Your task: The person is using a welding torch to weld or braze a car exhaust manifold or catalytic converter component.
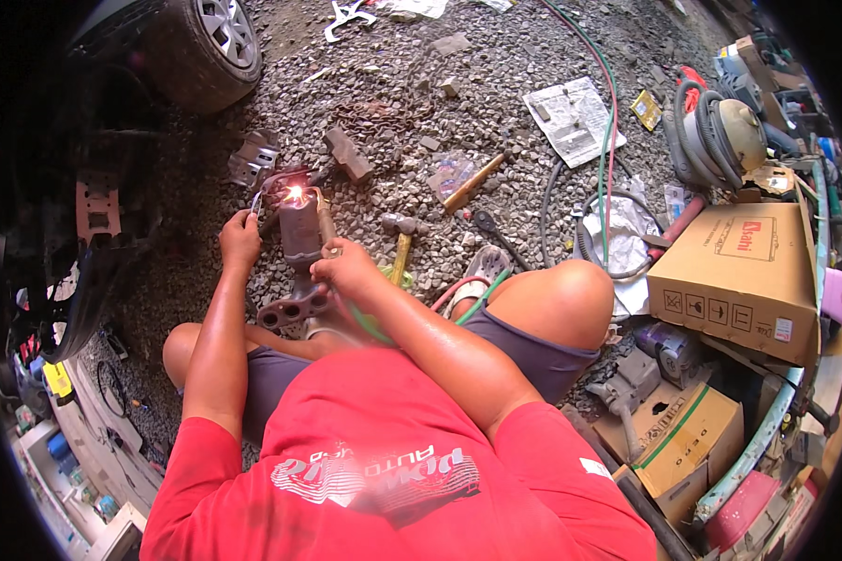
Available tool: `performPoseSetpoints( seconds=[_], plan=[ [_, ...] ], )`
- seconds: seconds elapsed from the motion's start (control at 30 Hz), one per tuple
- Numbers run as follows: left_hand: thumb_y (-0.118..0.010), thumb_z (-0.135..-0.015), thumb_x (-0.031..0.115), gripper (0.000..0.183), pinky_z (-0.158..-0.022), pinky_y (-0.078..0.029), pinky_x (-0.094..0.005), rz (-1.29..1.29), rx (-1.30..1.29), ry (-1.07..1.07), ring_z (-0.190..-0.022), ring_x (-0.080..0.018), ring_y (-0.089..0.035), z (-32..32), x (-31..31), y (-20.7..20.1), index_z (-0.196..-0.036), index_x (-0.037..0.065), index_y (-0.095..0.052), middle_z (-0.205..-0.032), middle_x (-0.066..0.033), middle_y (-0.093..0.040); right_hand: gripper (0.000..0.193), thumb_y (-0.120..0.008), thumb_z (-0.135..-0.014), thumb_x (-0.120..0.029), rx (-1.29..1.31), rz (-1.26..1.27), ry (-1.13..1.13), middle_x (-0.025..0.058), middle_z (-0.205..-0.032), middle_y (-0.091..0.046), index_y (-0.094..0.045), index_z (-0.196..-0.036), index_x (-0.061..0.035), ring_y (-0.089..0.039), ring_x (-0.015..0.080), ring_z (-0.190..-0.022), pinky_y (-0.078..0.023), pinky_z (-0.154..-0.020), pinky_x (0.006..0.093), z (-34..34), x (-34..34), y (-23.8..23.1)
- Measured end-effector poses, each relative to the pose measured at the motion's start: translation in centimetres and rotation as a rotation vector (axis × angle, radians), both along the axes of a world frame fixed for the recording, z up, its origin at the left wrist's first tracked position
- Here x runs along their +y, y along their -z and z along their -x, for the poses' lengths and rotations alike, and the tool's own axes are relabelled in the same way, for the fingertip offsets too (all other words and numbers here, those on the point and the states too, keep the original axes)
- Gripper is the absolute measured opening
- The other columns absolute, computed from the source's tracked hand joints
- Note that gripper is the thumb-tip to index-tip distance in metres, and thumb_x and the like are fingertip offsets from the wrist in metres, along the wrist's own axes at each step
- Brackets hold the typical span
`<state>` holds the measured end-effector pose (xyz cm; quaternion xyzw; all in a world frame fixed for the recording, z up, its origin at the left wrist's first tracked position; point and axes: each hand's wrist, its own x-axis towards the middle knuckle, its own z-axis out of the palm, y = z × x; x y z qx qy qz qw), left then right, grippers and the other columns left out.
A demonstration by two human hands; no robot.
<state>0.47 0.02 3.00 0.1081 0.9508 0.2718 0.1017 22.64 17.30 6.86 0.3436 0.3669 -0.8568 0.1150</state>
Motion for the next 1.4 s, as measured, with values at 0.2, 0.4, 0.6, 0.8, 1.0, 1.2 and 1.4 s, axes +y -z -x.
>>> performPoseSetpoints(
  seconds=[0.2,0.4,0.6,0.8,1.0,1.2,1.4],
  plan=[
    [-0.063,-0.103,0.031,0.030,-0.089,-0.056,-0.0505,0.003,-0.014,-0.002,-0.103,-0.0440,-0.073,0.2,-0.1,0.3,-0.117,0.008,-0.078,-0.105,-0.0230,-0.077,0.024,-0.077,-0.092,-0.004,0.003,0.000,0.002,0.0115,-0.086,-0.074,-0.055,-0.100,-0.0116,-0.066,0.0160,-0.057,-0.049,-0.046,0.0317,0.0,-0.1,0.0],
    [-0.064,-0.103,0.031,0.030,-0.089,-0.056,-0.0499,0.011,-0.022,-0.009,-0.103,-0.0436,-0.074,0.2,0.0,0.4,-0.117,0.009,-0.078,-0.105,-0.0225,-0.078,0.024,-0.077,-0.092,-0.004,0.014,0.007,0.000,0.0117,-0.085,-0.073,-0.055,-0.099,-0.0116,-0.066,0.0160,-0.057,-0.049,-0.046,0.0319,-0.1,0.0,-0.1],
    [-0.064,-0.102,0.031,0.030,-0.089,-0.057,-0.0497,-0.015,-0.040,-0.020,-0.103,-0.0432,-0.074,0.2,0.0,0.5,-0.117,0.009,-0.078,-0.106,-0.0222,-0.078,0.040,-0.076,-0.088,0.002,0.008,0.028,0.012,0.0133,-0.086,-0.071,-0.055,-0.122,0.0014,-0.068,0.0210,-0.062,-0.055,-0.054,0.0339,0.0,0.1,-0.8],
    [-0.063,-0.103,0.031,0.031,-0.089,-0.057,-0.0498,-0.007,-0.032,-0.006,-0.103,-0.0435,-0.074,0.3,0.1,0.6,-0.117,0.008,-0.078,-0.106,-0.0230,-0.078,0.047,-0.076,-0.088,0.003,0.009,0.042,-0.001,0.0135,-0.086,-0.070,-0.053,-0.129,0.0022,-0.067,0.0217,-0.061,-0.055,-0.053,0.0339,0.0,0.2,-0.4],
    [-0.063,-0.103,0.030,0.031,-0.087,-0.056,-0.0502,-0.020,-0.028,0.005,-0.101,-0.0441,-0.074,0.0,0.5,0.2,-0.117,0.007,-0.078,-0.104,-0.0236,-0.078,0.043,-0.075,-0.088,0.004,0.007,0.040,0.003,0.0132,-0.085,-0.070,-0.053,-0.125,0.0010,-0.067,0.0218,-0.062,-0.055,-0.053,0.0340,0.0,0.3,-0.6],
    [-0.063,-0.103,0.030,0.031,-0.087,-0.056,-0.0502,-0.011,-0.017,0.007,-0.099,-0.0442,-0.074,0.1,0.6,0.2,-0.116,0.007,-0.078,-0.102,-0.0236,-0.077,0.023,-0.076,-0.093,-0.004,0.016,0.007,0.019,0.0111,-0.085,-0.073,-0.054,-0.098,-0.0110,-0.066,0.0157,-0.057,-0.050,-0.047,0.0321,0.0,0.0,-0.5],
    [-0.063,-0.103,0.031,0.031,-0.087,-0.056,-0.0504,-0.015,-0.018,0.010,-0.100,-0.0443,-0.074,0.1,0.6,0.6,-0.115,0.007,-0.078,-0.102,-0.0238,-0.077,0.032,-0.075,-0.089,0.002,0.035,0.035,0.020,0.0121,-0.081,-0.070,-0.054,-0.112,-0.0028,-0.066,0.0209,-0.058,-0.054,-0.052,0.0328,-0.1,0.8,-1.1]
  ],
)
